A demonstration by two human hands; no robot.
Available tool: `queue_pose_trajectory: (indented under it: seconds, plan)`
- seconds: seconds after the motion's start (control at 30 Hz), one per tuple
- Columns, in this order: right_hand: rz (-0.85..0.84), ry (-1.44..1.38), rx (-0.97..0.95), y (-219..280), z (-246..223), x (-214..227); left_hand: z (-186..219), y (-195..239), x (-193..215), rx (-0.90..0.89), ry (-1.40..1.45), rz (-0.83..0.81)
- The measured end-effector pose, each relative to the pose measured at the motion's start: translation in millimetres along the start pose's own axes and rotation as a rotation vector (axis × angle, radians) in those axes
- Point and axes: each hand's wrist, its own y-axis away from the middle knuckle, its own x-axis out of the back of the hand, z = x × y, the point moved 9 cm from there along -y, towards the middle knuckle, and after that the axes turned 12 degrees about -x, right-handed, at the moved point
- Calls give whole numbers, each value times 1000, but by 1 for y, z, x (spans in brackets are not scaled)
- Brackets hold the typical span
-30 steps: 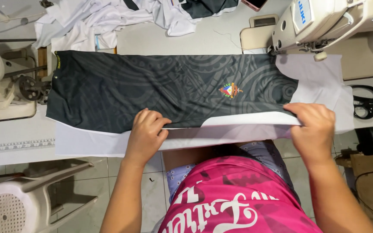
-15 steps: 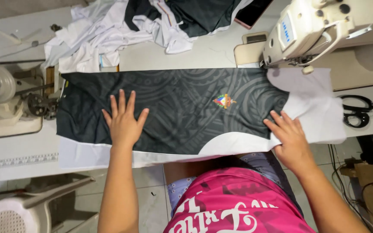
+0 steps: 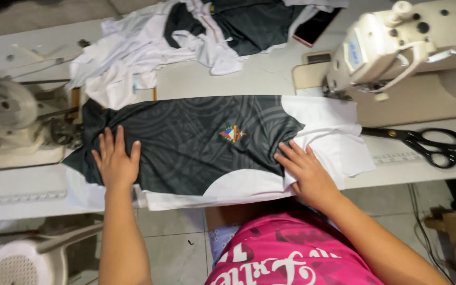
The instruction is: Cutting out printed jersey fabric panels using tailor's scissors at a sewing workstation.
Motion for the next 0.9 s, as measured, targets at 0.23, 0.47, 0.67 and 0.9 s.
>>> queue_pose_trajectory:
  seconds: [0.23, 0.47, 0.67, 0.9]
  plan:
    - [8, -3, -13, -53, 2, 2, -26, -12, 4, 79, -40, 65]
    - [286, -28, -92, -38, 46, 50, 54, 51, 58, -503, 248, 238]
    - [278, -80, -180, -53, 42, 97, 71, 80, 39, -429, 345, -48]
    - [332, -47, -189, -52, 41, 129, 76, 83, 71, -328, 498, 100]
